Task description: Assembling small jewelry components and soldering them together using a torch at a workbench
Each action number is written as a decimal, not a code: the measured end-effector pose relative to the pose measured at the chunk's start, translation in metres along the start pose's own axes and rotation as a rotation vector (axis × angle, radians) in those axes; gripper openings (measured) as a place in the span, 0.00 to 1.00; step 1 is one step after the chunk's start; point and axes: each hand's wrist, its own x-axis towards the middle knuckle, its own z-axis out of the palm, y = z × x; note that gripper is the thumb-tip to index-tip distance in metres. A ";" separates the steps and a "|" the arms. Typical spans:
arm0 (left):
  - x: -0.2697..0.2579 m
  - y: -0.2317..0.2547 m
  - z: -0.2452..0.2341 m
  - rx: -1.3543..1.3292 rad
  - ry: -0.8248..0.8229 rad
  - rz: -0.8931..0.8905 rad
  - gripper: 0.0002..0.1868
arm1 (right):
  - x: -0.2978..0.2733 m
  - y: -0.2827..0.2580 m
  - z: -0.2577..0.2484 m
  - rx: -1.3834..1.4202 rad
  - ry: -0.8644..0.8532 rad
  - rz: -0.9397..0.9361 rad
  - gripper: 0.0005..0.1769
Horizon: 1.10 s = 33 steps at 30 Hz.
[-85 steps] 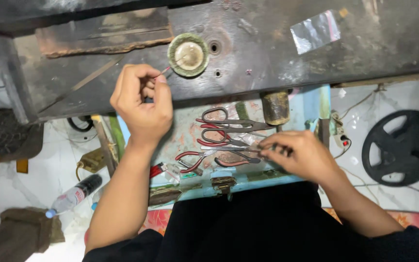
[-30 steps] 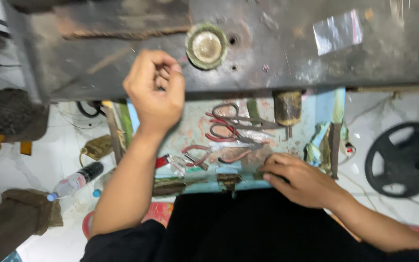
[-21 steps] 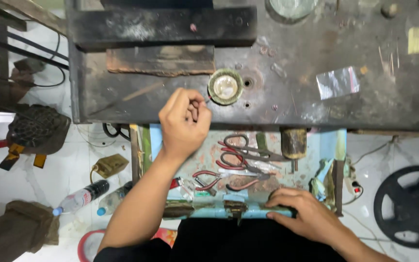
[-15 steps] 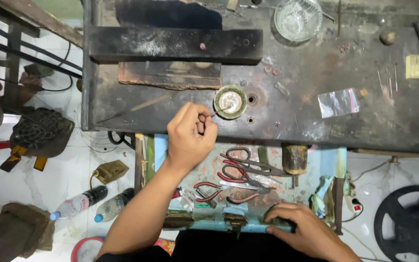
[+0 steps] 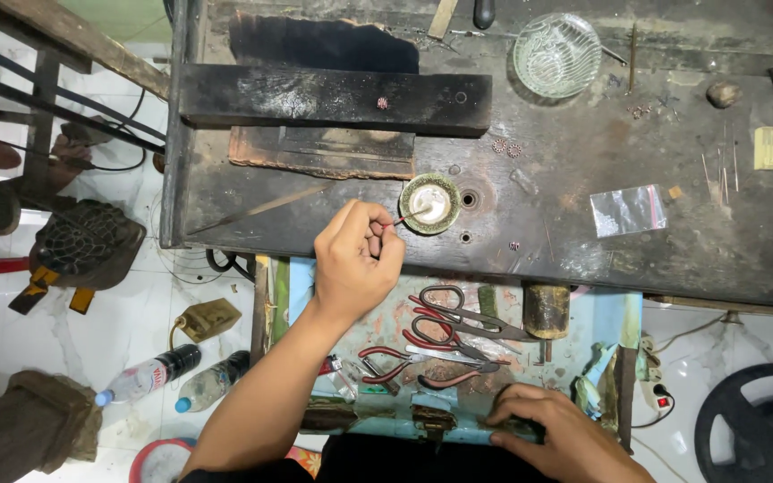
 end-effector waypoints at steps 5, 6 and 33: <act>0.004 0.009 0.000 -0.051 0.011 -0.090 0.04 | 0.001 -0.007 -0.015 0.069 -0.167 0.141 0.10; 0.009 0.011 0.001 -0.050 0.013 -0.082 0.04 | 0.002 -0.002 -0.015 0.067 -0.161 0.137 0.10; 0.013 0.000 0.009 -0.101 -0.074 -0.124 0.02 | 0.000 0.016 -0.030 0.125 -0.142 -0.184 0.07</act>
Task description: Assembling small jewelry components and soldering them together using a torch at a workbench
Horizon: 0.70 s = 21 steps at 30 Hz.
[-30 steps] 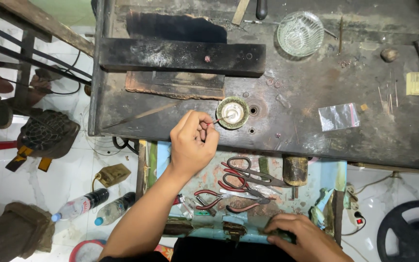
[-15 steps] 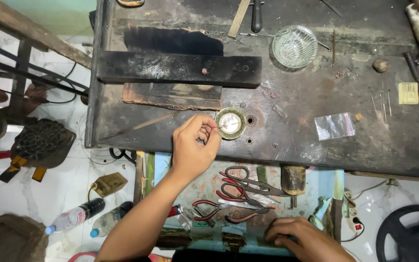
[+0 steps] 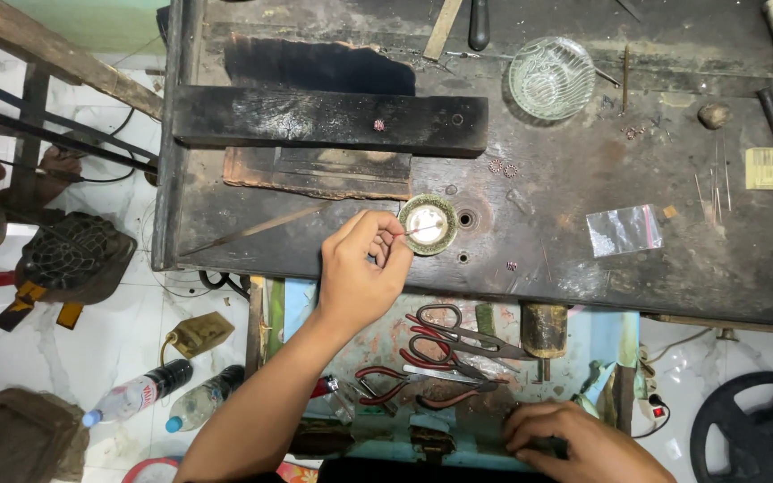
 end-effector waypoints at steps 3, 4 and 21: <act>0.001 0.003 -0.002 0.007 -0.019 -0.010 0.03 | -0.002 0.003 0.000 0.051 -0.013 0.038 0.05; 0.001 0.003 -0.003 0.004 -0.026 -0.012 0.03 | -0.003 0.005 0.001 0.072 0.001 0.044 0.04; 0.002 0.004 -0.004 0.004 -0.046 -0.017 0.04 | -0.010 0.025 0.017 0.226 0.514 -0.055 0.21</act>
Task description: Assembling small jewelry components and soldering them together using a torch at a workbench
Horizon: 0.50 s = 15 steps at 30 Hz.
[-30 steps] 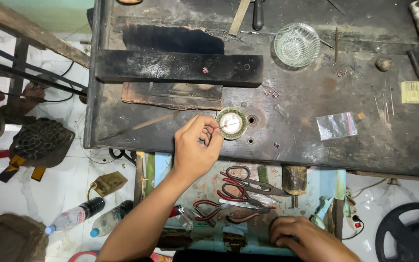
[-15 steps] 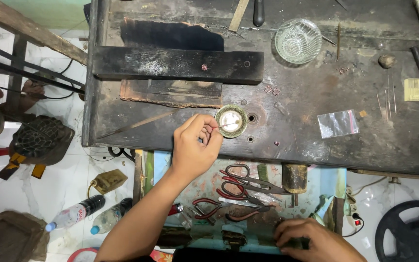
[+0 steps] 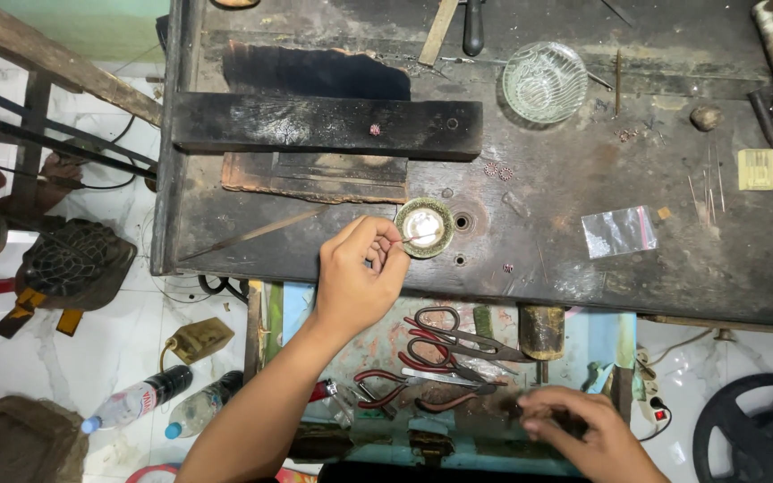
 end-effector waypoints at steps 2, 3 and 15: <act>-0.001 0.000 0.000 -0.004 0.009 0.011 0.03 | 0.004 -0.011 -0.001 -0.010 0.053 -0.108 0.06; -0.001 0.000 0.000 -0.004 0.009 0.011 0.03 | 0.003 -0.009 -0.002 -0.011 0.054 -0.108 0.06; -0.001 0.002 0.000 -0.007 0.003 -0.026 0.04 | 0.008 -0.019 -0.002 0.006 0.028 -0.030 0.09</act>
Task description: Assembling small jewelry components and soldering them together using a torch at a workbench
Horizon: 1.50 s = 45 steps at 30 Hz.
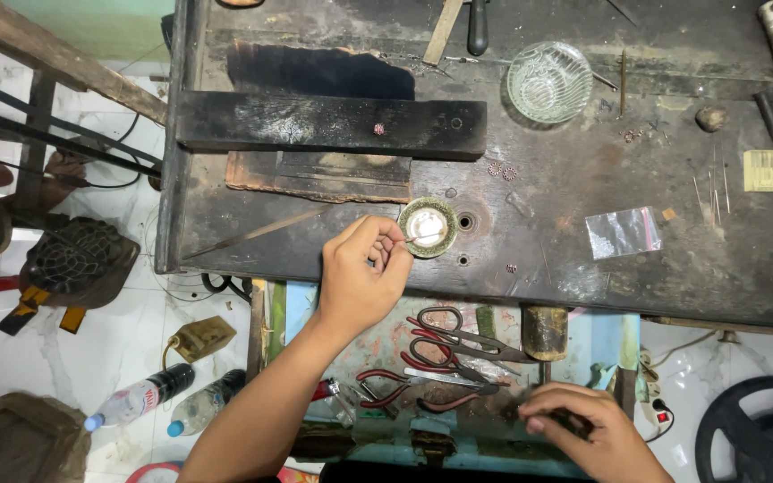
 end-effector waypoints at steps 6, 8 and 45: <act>0.000 -0.002 0.000 0.007 0.012 -0.002 0.04 | 0.017 -0.011 -0.013 -0.087 0.004 -0.175 0.07; 0.002 -0.002 -0.002 -0.002 0.027 0.011 0.04 | 0.028 -0.014 -0.019 -0.224 0.132 -0.238 0.08; 0.079 -0.035 -0.041 -0.016 0.381 0.396 0.07 | 0.299 -0.137 0.023 0.054 0.418 -0.648 0.10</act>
